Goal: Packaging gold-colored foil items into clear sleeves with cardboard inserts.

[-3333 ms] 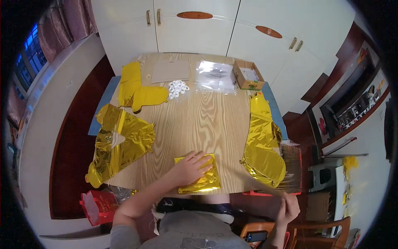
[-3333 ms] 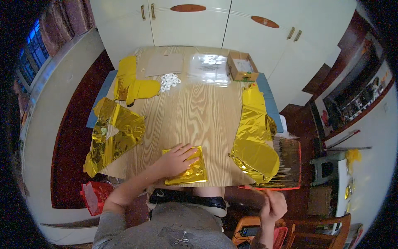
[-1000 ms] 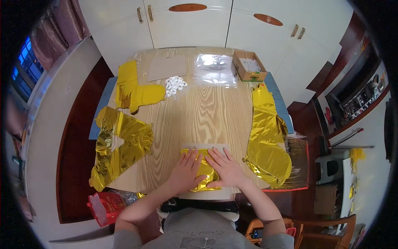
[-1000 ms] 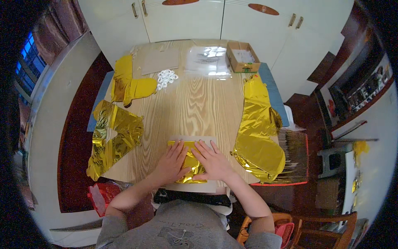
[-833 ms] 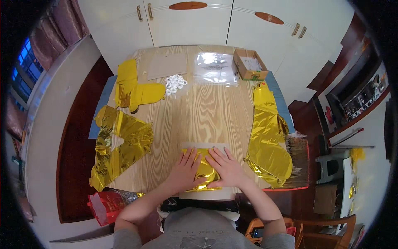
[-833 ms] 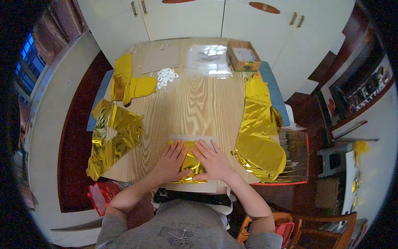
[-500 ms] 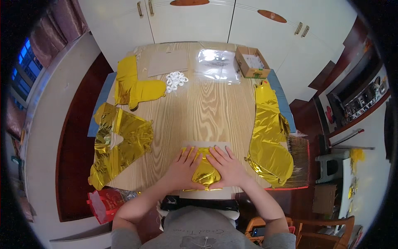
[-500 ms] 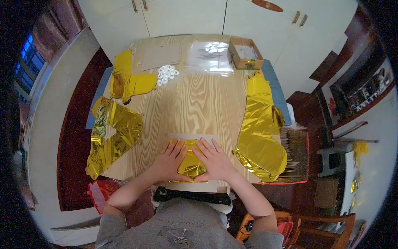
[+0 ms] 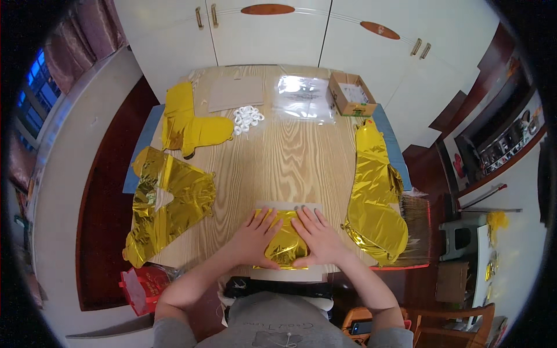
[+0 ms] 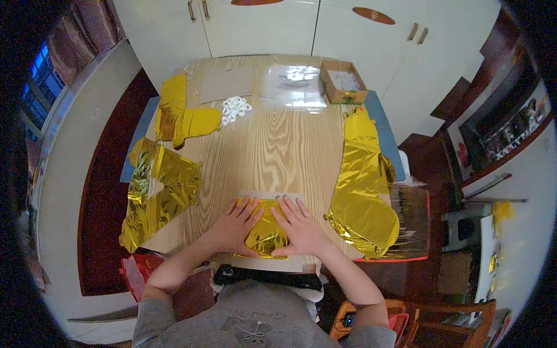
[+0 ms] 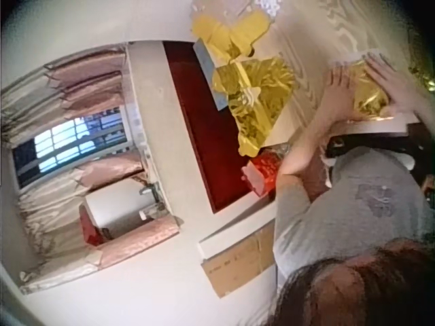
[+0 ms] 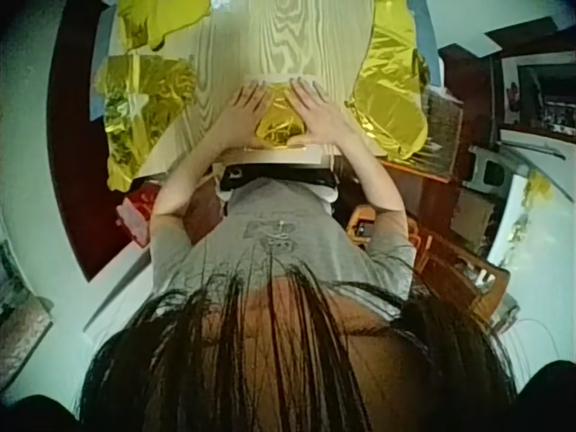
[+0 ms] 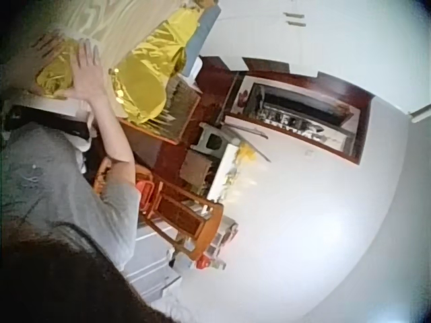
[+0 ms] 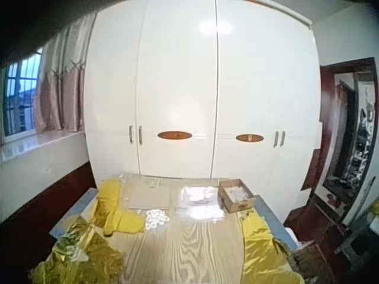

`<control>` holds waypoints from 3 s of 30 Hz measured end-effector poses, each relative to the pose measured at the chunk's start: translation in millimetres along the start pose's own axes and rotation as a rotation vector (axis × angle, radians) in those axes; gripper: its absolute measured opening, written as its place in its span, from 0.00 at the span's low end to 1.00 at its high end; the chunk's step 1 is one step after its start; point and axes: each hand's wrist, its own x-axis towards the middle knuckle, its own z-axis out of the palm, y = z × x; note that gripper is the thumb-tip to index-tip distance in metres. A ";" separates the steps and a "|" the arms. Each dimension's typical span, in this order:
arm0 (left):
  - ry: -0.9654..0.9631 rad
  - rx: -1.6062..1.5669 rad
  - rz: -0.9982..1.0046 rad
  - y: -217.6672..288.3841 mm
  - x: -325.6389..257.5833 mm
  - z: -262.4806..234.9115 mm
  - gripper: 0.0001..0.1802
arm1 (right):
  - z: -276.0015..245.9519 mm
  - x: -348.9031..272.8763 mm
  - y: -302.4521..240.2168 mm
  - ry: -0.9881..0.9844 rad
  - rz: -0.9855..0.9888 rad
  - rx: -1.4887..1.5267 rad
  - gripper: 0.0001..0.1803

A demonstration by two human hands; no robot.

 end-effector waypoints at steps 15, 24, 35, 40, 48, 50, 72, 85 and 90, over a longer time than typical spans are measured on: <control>0.066 -0.003 0.031 -3.1 -4.0 -2.6 0.64 | 2.1 -1.9 -4.2 -0.053 0.078 -0.058 0.68; -0.091 0.066 -0.162 -10.6 -16.1 -8.3 0.68 | -5.0 -2.2 -8.5 -0.133 0.120 -0.127 0.69; 0.239 -0.766 -0.652 49.7 -118.0 11.4 0.19 | -2.8 10.2 -2.5 -0.117 -0.104 -0.030 0.68; 0.255 -1.305 -0.855 62.0 -141.9 43.0 0.16 | 1.7 48.1 -8.6 -0.171 -0.312 0.063 0.69; 0.483 -2.323 -0.771 60.1 -126.9 107.9 0.14 | 6.7 99.4 -15.3 -0.231 -0.573 0.127 0.66; 0.426 -2.222 -0.739 53.9 -123.4 104.9 0.14 | 8.0 121.5 0.5 -0.127 -0.602 0.258 0.60; 0.357 -1.533 -0.788 1.2 -127.0 128.9 0.14 | -3.9 266.0 275.7 0.288 0.766 -0.092 0.33; 0.316 -1.485 -0.737 9.8 -129.9 139.1 0.14 | 11.4 270.5 305.4 0.433 0.913 0.047 0.30; 0.300 -1.472 -0.755 18.9 -148.7 156.5 0.13 | 1.9 266.9 289.3 0.553 0.832 0.112 0.31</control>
